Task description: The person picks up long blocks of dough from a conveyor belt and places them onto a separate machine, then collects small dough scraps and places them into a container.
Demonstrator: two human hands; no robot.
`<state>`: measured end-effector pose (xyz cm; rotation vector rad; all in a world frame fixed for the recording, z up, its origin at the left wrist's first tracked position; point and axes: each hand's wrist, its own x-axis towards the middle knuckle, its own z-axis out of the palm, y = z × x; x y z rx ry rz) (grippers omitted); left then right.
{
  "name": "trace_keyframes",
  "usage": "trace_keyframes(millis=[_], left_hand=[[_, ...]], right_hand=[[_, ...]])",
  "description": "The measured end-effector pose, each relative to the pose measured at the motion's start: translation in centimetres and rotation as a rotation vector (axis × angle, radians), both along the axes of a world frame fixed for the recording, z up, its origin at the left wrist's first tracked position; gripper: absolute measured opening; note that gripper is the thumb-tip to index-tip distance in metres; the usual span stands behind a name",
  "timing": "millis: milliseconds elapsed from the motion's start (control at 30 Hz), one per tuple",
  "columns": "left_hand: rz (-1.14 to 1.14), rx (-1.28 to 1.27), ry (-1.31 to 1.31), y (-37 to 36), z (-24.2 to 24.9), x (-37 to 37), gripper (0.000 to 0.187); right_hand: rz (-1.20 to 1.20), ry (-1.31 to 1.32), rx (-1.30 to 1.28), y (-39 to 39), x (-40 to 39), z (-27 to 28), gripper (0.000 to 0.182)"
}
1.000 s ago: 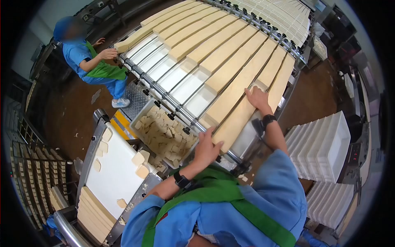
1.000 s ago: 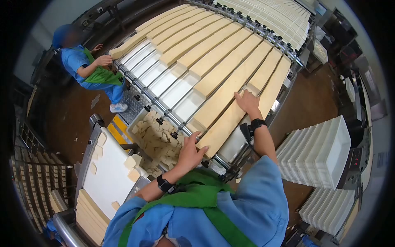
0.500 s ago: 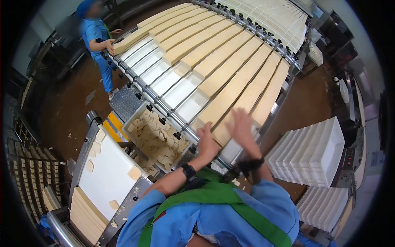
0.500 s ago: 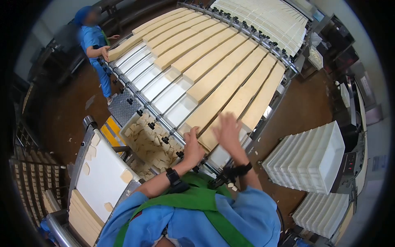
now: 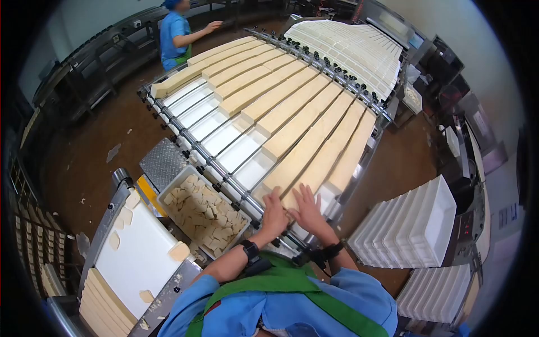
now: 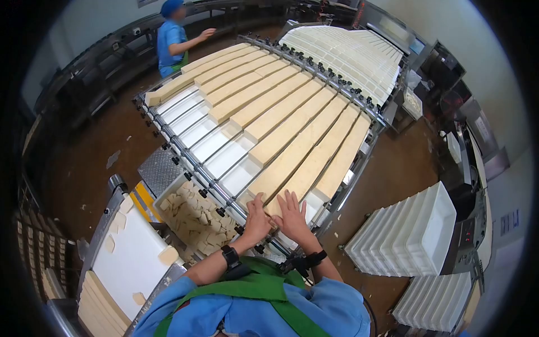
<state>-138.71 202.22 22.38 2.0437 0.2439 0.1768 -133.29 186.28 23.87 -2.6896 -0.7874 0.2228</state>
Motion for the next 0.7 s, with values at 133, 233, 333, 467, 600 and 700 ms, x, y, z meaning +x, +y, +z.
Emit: trace_keyframes(millis=[133, 233, 333, 467, 600, 700], left_hand=[[-0.004, -0.042, 0.064, 0.7, 2.1, -0.8, 0.085], [0.03, -0.028, 0.065, 2.6, 5.2, -3.2, 0.076], [0.186, 0.011, -0.124, 6.5, 5.8, -7.1, 0.066], [0.543, 0.212, -0.234, 14.1, 4.9, -11.5, 0.071], [0.839, 0.348, -0.144, 21.7, 0.9, -17.8, 0.073], [1.077, 0.465, -0.204, 25.4, -0.8, -25.2, 0.068]], right_hand=[[-0.011, -0.097, -0.035, 1.2, -1.0, -0.2, 0.08], [0.009, -0.263, -0.164, 1.5, -0.5, -2.2, 0.081], [-0.011, -0.394, -0.336, 3.1, -1.1, -3.3, 0.086], [-0.129, -0.339, -0.313, 5.4, -1.0, -1.7, 0.095], [-0.181, -0.369, -0.313, 5.5, -0.3, -2.9, 0.104], [-0.212, -0.359, -0.373, 5.6, 0.0, -4.0, 0.11]])
